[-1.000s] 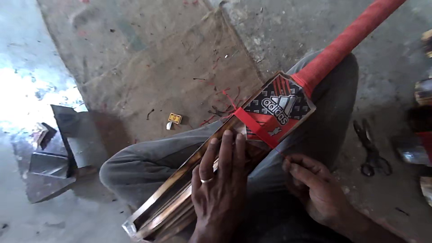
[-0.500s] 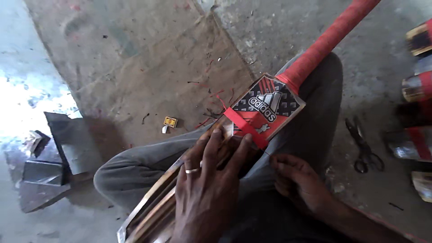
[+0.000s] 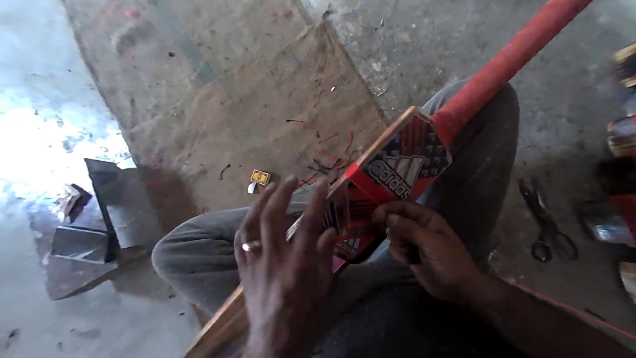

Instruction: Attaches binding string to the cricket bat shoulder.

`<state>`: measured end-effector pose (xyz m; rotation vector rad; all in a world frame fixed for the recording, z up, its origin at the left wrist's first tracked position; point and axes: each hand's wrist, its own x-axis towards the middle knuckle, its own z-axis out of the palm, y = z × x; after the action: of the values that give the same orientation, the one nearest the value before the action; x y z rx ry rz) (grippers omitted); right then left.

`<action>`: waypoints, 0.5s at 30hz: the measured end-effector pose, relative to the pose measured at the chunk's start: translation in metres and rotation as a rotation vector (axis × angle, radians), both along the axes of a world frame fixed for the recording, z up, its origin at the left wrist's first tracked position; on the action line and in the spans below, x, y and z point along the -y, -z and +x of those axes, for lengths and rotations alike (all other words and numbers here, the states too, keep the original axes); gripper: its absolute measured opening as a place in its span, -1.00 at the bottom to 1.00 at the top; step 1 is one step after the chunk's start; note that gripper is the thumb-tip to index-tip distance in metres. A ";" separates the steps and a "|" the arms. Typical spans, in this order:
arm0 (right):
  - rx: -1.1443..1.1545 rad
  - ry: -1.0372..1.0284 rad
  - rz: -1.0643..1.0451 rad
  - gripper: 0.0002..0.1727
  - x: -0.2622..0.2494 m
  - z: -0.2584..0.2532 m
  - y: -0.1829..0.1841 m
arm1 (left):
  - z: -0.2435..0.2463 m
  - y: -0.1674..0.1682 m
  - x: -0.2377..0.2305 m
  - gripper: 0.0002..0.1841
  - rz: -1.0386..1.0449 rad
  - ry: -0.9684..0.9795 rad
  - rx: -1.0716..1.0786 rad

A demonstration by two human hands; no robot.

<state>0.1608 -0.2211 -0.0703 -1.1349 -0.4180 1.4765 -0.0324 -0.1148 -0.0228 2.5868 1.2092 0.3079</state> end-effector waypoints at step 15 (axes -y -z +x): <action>0.011 0.032 -0.088 -0.78 0.062 0.007 0.026 | 0.019 0.039 0.017 0.13 0.089 0.010 -0.187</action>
<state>0.1680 -0.2831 -0.0967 -1.2145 -0.3443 1.4728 -0.0135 -0.1316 -0.0623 2.7491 1.2702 0.1223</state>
